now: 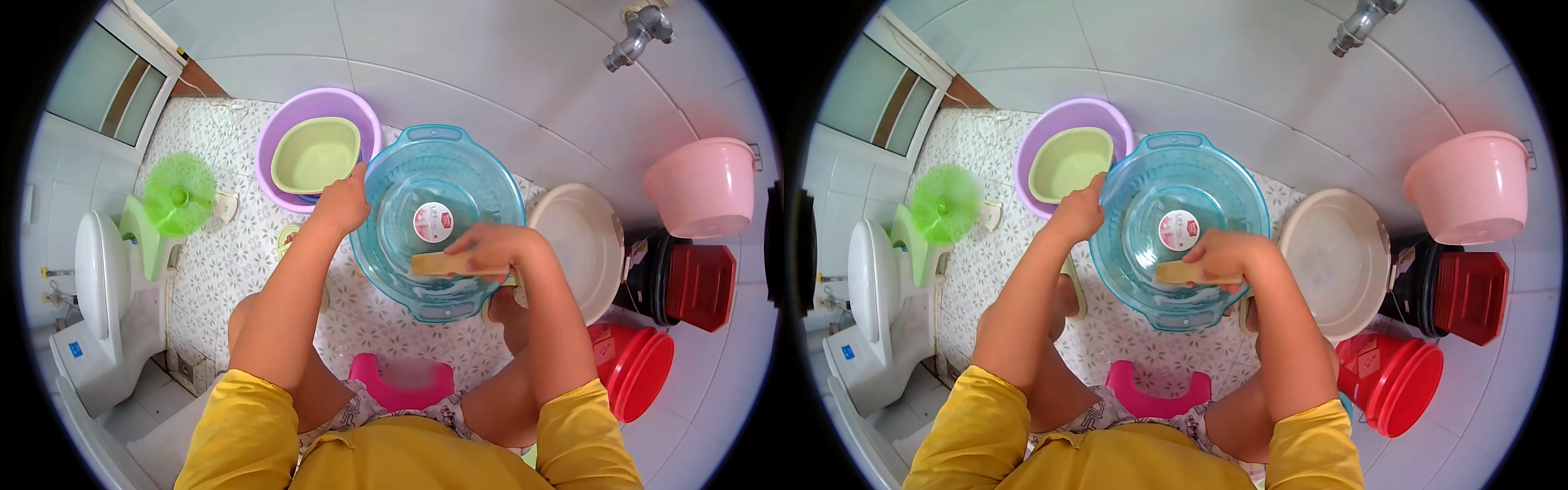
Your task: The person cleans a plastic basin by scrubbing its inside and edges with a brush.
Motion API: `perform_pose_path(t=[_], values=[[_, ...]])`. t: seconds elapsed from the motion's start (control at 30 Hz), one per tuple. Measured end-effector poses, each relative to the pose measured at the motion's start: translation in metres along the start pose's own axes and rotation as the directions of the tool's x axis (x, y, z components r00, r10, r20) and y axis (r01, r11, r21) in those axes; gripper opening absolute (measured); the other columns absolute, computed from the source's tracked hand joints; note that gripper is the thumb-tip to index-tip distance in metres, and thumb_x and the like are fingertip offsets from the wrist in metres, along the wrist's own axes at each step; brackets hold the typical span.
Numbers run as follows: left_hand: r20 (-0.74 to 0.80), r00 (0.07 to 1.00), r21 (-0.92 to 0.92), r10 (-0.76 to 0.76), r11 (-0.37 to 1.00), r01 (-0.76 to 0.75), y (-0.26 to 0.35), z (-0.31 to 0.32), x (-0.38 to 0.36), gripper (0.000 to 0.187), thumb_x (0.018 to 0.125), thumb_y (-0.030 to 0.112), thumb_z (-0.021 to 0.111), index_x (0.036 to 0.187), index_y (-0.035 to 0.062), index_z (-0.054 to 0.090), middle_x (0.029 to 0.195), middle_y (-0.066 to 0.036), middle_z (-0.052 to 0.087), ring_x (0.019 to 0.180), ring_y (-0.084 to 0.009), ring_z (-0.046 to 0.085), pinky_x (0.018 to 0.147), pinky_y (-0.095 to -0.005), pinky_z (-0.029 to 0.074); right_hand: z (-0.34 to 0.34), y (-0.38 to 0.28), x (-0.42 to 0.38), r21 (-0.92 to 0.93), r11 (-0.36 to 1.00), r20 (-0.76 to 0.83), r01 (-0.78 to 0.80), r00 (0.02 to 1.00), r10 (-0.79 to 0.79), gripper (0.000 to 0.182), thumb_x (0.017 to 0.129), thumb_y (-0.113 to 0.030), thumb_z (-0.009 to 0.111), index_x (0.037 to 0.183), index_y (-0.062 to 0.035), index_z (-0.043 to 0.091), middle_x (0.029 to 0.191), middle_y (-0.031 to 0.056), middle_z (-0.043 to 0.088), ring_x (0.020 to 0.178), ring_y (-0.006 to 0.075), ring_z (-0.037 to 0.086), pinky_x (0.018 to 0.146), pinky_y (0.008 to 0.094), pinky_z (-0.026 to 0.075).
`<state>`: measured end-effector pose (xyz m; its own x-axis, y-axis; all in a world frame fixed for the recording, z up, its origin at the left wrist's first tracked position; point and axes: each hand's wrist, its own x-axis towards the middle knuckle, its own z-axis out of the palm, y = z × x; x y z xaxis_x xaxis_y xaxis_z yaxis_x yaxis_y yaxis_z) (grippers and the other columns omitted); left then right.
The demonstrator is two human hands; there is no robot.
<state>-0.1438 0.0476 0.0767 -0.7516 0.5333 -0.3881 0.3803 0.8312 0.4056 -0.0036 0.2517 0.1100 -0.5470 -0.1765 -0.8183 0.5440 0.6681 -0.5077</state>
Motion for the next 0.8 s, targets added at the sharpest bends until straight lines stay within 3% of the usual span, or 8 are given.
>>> perform_pose_path(t=[0.07,0.1,0.17,0.2,0.27,0.4,0.57,0.8], values=[[0.013,1.000,-0.003,-0.012,1.000,0.012,0.001,-0.001,0.000,0.046,0.073,0.001,0.052,0.117,0.0007,0.040,0.096,-0.028,0.061,0.093,-0.0435,0.059,0.084,-0.0484,0.045,-0.002,-0.019,-0.001,-0.051,0.998,0.033,-0.044,0.998,0.046,0.049,0.079,-0.010,0.051,0.127,-0.0233,0.054,0.077,0.0075,0.062,0.051,0.0171,0.058,0.044,0.0293,0.048],[0.025,0.999,-0.007,-0.024,1.000,0.024,0.001,-0.001,0.001,0.047,0.073,0.000,0.052,0.118,0.0007,0.040,0.096,-0.028,0.061,0.093,-0.0434,0.058,0.085,-0.0482,0.045,0.002,-0.022,0.004,-0.050,0.998,0.033,-0.044,0.998,0.045,0.049,0.079,-0.010,0.051,0.127,-0.0233,0.054,0.077,0.0075,0.062,0.051,0.0171,0.058,0.044,0.0293,0.048],[0.022,1.000,0.003,-0.018,1.000,0.018,0.002,-0.001,0.001,0.049,0.073,0.000,0.052,0.120,0.0008,0.039,0.096,-0.028,0.061,0.093,-0.0434,0.059,0.085,-0.0481,0.045,0.011,-0.025,0.016,0.110,0.993,-0.179,0.041,0.984,-0.020,0.050,0.080,-0.012,0.051,0.128,-0.0249,0.053,0.074,0.0072,0.062,0.050,0.0169,0.059,0.043,0.0294,0.048],[0.017,1.000,0.011,-0.011,1.000,0.011,0.002,-0.001,0.002,0.050,0.073,0.000,0.052,0.121,0.0010,0.039,0.096,-0.028,0.061,0.093,-0.0433,0.059,0.084,-0.0480,0.045,0.013,-0.027,0.018,0.113,0.993,-0.180,0.041,0.983,-0.020,0.050,0.080,-0.012,0.051,0.128,-0.0249,0.053,0.074,0.0072,0.062,0.050,0.0169,0.059,0.043,0.0294,0.048],[-0.001,1.000,0.012,0.000,1.000,0.000,0.001,0.000,0.002,0.051,0.073,0.000,0.051,0.122,0.0012,0.039,0.095,-0.028,0.061,0.093,-0.0433,0.059,0.084,-0.0480,0.046,0.017,-0.030,0.020,0.223,0.971,-0.444,0.087,0.896,0.021,0.049,0.082,-0.013,0.052,0.129,-0.0261,0.052,0.068,0.0072,0.060,0.048,0.0161,0.058,0.040,0.0292,0.046],[-0.026,1.000,0.007,0.009,1.000,-0.009,-0.002,0.002,0.004,0.050,0.073,-0.001,0.050,0.122,0.0016,0.040,0.094,-0.028,0.061,0.093,-0.0435,0.059,0.083,-0.0480,0.046,0.017,-0.020,0.026,0.206,0.978,-0.444,0.039,0.894,0.058,0.049,0.082,-0.014,0.053,0.129,-0.0262,0.051,0.066,0.0072,0.059,0.046,0.0164,0.057,0.040,0.0292,0.045],[-0.021,1.000,0.009,-0.009,1.000,0.009,-0.001,0.002,0.004,0.051,0.073,-0.001,0.050,0.123,0.0023,0.040,0.096,-0.029,0.061,0.093,-0.0439,0.059,0.084,-0.0479,0.046,0.005,-0.012,0.002,0.035,0.999,-0.038,-0.041,0.998,0.043,0.048,0.077,-0.009,0.059,0.123,-0.0231,0.058,0.071,0.0068,0.062,0.049,0.0171,0.058,0.043,0.0302,0.049],[0.004,0.999,-0.015,-0.032,0.999,0.033,0.001,0.000,0.002,0.056,0.073,0.000,0.050,0.128,0.0033,0.038,0.096,-0.029,0.061,0.094,-0.0441,0.058,0.085,-0.0477,0.045,-0.005,-0.005,-0.009,-0.108,0.979,-0.062,-0.173,0.984,0.167,0.046,0.071,-0.008,0.061,0.115,-0.0180,0.064,0.086,0.0091,0.065,0.059,0.0180,0.061,0.047,0.0329,0.051]])
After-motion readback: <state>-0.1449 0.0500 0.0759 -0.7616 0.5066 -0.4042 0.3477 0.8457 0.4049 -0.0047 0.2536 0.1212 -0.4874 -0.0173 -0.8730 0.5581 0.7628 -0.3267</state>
